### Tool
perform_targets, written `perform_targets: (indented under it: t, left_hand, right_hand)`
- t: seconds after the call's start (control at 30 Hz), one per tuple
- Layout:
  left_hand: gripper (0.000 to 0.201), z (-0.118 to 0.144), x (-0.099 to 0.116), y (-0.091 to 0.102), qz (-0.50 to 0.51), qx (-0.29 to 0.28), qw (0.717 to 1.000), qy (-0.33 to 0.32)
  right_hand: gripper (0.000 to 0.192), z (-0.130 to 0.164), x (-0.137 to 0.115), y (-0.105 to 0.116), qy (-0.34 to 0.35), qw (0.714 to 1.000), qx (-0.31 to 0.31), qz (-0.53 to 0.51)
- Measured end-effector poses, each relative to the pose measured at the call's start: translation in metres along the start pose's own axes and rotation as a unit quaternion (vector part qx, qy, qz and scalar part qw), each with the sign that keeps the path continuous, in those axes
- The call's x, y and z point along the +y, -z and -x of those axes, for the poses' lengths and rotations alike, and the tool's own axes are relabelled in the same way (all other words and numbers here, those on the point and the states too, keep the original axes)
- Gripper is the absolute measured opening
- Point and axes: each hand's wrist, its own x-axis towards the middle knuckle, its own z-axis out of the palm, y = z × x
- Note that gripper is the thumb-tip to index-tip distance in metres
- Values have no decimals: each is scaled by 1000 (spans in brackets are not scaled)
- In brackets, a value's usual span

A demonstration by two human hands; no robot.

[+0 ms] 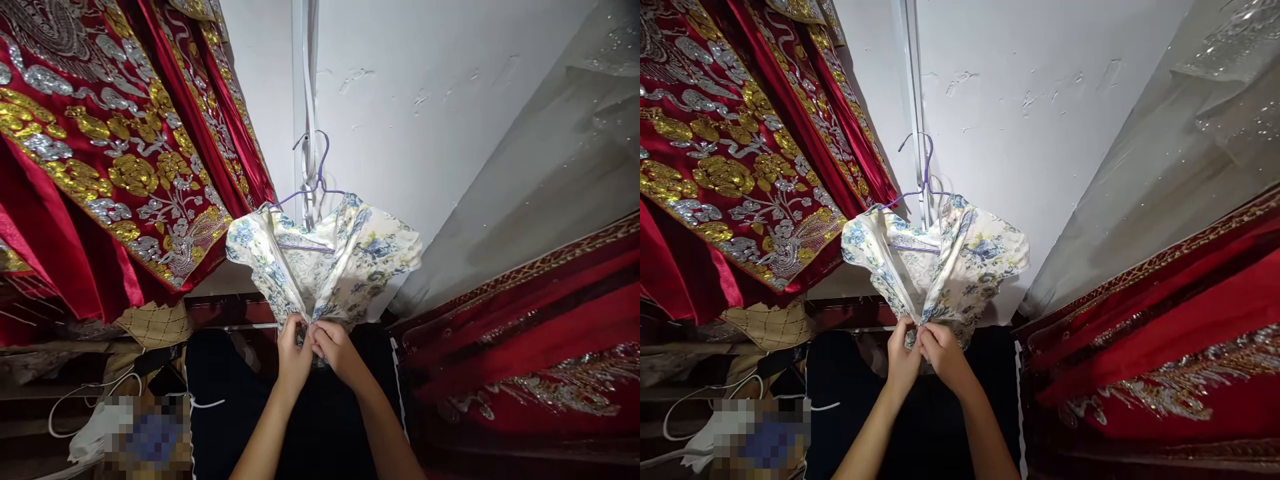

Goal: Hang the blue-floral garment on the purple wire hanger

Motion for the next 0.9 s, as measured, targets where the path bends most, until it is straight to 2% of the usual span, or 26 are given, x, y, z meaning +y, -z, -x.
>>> perform_targets:
  t: [0.13, 0.2, 0.3, 0.4, 0.47, 0.53, 0.63, 0.73, 0.8, 0.87, 0.9]
  left_hand:
    - [10, -4, -2, -2, 13, -28, 1000, -2]
    - [11, -3, -3, -2, 12, -44, 999, -16]
    - [12, -1, -5, -7, -1, -61, 998, -34]
    - [13, -1, -13, -14, -13, -76, 996, -44]
    - [14, -1, -23, -17, -19, -83, 995, -51]
    - [16, -2, -32, -18, -21, -89, 994, -54]
    - [15, -10, -36, -14, -18, -100, 993, -53]
    - [10, -36, -9, -1, 1, -86, 992, -87]
    - [18, -63, 27, 10, 29, -42, 989, -142]
    - [29, -93, 68, 20, 65, 42, 973, -219]
    - [34, -107, 88, 23, 56, 58, 966, -247]
  right_hand:
    - [25, -1, -23, 12, -43, 999, -11, -5]
    - [28, -12, -45, 25, -30, 998, 19, -48]
    - [29, -39, -91, 44, 31, 991, 87, -99]
    - [24, -60, -142, 52, 59, 986, 97, -123]
    - [22, -64, -167, 51, 85, 981, 112, -136]
    - [20, -63, -179, 48, 118, 974, 129, -147]
    - [20, -60, -171, 42, 141, 972, 125, -144]
    - [22, -60, -153, 35, 147, 975, 111, -124]
    - [22, -61, -147, 30, 156, 977, 103, -107]
    - [22, -61, -150, 25, 166, 978, 97, -84]
    - [22, -61, -153, 24, 175, 977, 96, -72]
